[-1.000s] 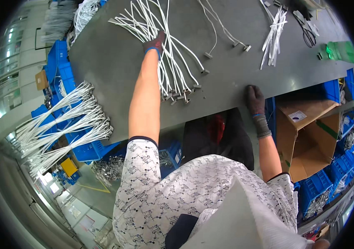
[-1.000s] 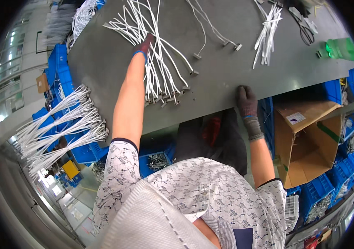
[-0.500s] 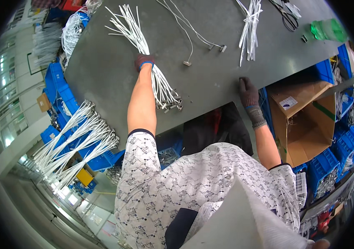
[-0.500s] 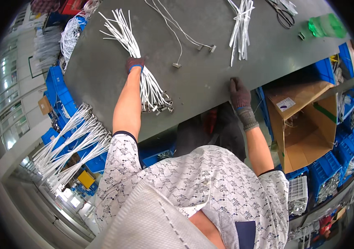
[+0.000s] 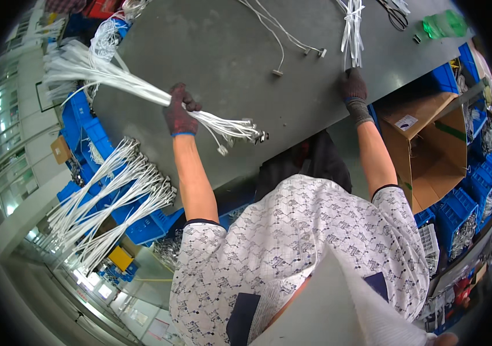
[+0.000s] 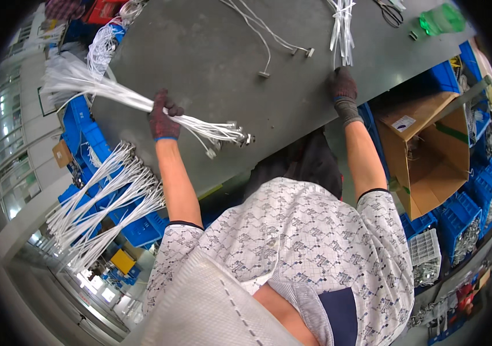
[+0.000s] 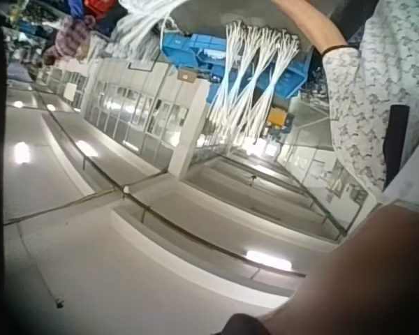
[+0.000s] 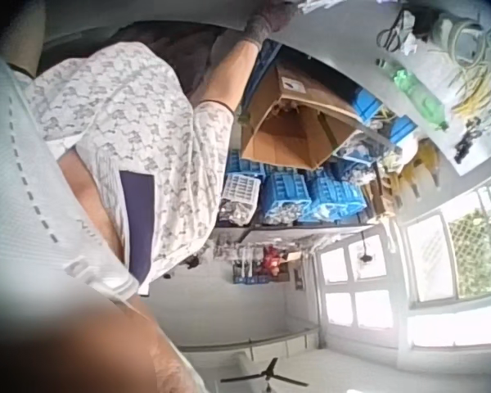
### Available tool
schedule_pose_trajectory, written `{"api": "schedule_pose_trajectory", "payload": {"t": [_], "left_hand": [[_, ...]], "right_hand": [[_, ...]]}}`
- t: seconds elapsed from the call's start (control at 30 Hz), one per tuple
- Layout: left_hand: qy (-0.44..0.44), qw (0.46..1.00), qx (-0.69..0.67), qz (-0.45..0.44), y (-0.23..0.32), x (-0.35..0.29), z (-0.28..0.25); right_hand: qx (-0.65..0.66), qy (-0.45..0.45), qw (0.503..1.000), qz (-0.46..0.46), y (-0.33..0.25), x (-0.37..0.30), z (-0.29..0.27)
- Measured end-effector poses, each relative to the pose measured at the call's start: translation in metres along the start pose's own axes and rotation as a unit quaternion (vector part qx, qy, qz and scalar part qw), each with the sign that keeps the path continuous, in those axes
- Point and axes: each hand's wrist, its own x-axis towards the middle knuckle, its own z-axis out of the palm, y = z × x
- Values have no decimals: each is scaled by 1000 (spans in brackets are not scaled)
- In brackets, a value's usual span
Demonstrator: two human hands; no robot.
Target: Assembling wiring harnesses by bundling wires and organizing them into production bins.
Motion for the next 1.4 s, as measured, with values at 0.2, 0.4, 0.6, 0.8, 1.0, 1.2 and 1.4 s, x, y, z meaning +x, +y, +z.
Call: {"api": "schedule_pose_trajectory", "payload": {"t": [0.2,0.4,0.6,0.8,1.0,1.2,1.4], "left_hand": [[57,919,42,388,64,-109,4],[101,882,-10,460,53,-76,2],[68,903,-64,419,55,-115,32],[114,868,126,466,35,-106,2],[97,903,45,417,32,-117,16],[141,854,112,489,35,-124,6],[58,902,-93,418,32,-104,-12]], "right_hand": [[88,-55,990,-97,-20,-100,-4],[139,-115,939,-292,-37,-170,-5],[215,-316,909,-167,-140,-181,-86],[182,-356,867,-297,-197,-145,-119],[156,-333,842,-395,-249,-124,-139],[156,-317,832,-429,-295,-121,-145],[89,-305,782,-537,-324,-120,-123]]}}
